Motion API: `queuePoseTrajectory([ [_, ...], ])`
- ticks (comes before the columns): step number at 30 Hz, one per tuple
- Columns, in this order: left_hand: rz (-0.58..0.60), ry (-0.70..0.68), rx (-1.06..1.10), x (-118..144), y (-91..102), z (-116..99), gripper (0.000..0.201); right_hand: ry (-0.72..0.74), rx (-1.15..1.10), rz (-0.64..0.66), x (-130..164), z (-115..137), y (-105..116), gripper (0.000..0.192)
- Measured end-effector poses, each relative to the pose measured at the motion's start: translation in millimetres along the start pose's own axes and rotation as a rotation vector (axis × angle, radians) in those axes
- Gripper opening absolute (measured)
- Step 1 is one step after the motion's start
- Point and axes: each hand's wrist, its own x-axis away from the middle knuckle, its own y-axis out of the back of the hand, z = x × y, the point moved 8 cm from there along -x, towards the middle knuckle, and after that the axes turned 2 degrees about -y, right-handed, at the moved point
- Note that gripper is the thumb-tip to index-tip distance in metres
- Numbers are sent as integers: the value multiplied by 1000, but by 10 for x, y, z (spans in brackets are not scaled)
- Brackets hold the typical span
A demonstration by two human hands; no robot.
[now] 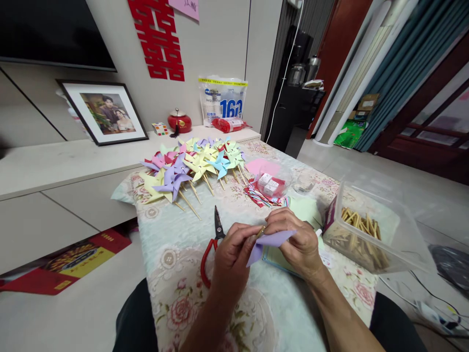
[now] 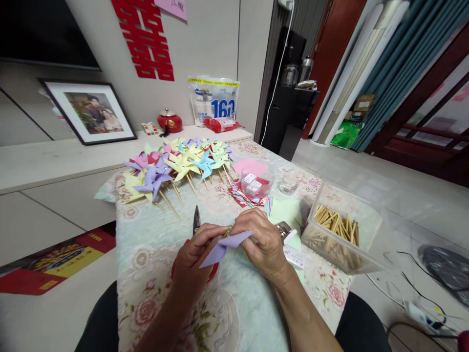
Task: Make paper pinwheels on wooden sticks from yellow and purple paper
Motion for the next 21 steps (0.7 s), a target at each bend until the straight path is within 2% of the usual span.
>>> queuePoseTrajectory([
  [6,6,-44,-50,5,-5,-36,18,5,9,24,11,-3,-22,15],
  [14,-102,-53,-34,23,42,-51,12,8,-18,40,23,2,-50,15],
  [21,-73,-69,-41,29,49,-37,12,21,-12,35,37,-1,-58,13],
])
